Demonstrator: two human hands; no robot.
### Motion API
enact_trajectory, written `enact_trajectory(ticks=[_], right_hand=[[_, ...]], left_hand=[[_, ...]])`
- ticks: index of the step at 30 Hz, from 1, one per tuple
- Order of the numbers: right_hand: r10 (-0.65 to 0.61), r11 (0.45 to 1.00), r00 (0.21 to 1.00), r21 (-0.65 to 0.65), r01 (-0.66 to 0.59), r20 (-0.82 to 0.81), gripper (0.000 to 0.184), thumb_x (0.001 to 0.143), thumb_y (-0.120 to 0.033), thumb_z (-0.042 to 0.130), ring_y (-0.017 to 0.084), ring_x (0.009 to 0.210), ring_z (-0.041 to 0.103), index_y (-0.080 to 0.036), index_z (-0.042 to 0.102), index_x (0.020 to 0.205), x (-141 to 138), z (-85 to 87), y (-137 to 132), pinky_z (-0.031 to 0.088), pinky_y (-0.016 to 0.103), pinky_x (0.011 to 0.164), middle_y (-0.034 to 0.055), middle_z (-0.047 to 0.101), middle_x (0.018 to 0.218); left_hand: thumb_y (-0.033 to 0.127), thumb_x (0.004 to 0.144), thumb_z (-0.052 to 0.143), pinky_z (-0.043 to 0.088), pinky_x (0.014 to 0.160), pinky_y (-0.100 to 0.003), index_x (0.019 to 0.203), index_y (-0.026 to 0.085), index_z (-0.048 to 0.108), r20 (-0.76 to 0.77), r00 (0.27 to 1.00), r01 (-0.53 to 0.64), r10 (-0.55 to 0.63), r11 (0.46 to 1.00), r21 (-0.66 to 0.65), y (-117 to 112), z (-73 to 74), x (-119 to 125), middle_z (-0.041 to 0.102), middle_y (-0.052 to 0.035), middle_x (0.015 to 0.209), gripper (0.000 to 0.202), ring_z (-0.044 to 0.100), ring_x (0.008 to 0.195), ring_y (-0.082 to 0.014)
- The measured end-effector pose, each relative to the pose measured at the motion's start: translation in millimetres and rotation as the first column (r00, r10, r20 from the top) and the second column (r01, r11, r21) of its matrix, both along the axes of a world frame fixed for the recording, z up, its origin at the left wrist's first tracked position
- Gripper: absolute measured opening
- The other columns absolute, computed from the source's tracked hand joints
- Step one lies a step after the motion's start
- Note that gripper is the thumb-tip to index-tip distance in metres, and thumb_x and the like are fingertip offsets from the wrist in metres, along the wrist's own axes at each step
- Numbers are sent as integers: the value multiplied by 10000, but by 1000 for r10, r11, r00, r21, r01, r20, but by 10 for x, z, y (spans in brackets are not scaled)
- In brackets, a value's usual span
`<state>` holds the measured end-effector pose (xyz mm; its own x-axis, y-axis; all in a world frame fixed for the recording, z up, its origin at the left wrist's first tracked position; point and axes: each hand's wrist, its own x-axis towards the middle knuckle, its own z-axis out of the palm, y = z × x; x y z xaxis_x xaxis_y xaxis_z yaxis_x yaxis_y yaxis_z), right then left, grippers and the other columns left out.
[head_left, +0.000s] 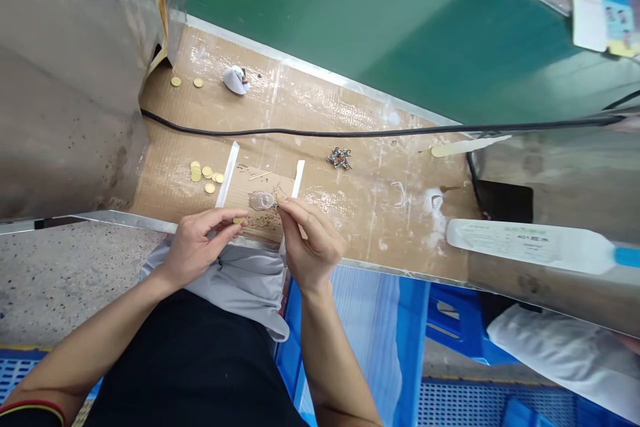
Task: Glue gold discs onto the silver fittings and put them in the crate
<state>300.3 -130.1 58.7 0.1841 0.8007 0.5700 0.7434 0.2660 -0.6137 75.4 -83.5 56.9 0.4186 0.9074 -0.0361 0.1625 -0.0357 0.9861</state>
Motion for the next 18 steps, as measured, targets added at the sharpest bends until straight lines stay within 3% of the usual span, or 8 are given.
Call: enact_trajectory(ticks=[18], right_hand=[[1,999,1000,-40,-1,4,329,1050,-68,765,227,1044,874,-305,861,1258,27,45,24,730,375,950,42,895,1155]], left_hand=[[208,1075,786,684,858,-222,1304,276,870,-15,1000,8,-7,1000,19,3,14,5,909,-2,1119,254,875,952,-166]])
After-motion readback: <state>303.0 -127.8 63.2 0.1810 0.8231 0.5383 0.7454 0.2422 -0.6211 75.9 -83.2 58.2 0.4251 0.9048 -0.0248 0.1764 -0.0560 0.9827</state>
